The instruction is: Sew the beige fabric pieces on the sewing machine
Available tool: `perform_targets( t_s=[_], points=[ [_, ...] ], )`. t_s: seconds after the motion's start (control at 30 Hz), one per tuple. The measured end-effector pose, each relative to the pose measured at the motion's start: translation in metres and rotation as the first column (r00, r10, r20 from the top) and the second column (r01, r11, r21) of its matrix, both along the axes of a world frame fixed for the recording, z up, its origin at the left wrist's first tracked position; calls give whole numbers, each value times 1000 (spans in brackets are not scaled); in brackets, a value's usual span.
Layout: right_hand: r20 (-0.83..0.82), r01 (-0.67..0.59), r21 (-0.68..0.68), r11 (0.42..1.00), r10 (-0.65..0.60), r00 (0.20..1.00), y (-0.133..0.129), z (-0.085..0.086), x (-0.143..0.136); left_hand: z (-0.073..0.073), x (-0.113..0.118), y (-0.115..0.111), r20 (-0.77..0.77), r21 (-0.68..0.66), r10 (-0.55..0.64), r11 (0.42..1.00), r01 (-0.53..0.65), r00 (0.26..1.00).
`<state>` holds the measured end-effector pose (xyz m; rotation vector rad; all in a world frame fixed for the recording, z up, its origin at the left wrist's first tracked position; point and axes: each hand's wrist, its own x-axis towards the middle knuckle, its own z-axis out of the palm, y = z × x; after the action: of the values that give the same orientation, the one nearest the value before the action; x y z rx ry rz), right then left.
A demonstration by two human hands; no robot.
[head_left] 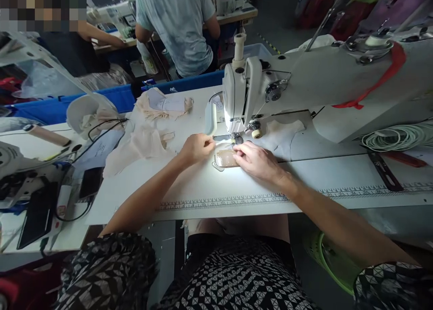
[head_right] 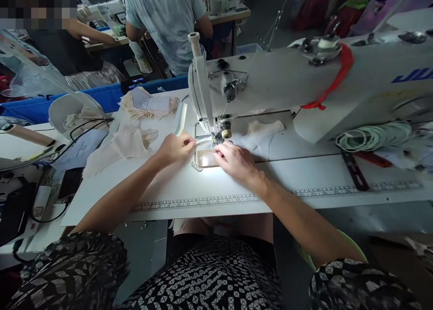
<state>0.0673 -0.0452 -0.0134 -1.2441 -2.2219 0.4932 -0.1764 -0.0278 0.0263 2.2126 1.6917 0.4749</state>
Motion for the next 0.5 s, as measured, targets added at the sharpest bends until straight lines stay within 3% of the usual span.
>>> perform_targets(
  t_s=[0.1, 0.27, 0.4, 0.5],
  points=[
    [67, 57, -114, 992, -50, 997, -2, 6, -17, 9, -8, -17, 275, -102, -24, 993, 54, 961],
    [99, 105, -185, 977, -87, 991, -7, 22, -45, 10, -15, -56, 455, -84, 40, 996, -2, 890],
    [-65, -75, -124, 989, 67, 996, -14, 28, -37, -1, -31, -82, 482, -144, 186, 981, -132, 856],
    [-137, -216, -77, 973, 204, 969, -12, 24, -21, -8, -50, -96, 333, -229, 207, 964, -135, 920]
  ],
)
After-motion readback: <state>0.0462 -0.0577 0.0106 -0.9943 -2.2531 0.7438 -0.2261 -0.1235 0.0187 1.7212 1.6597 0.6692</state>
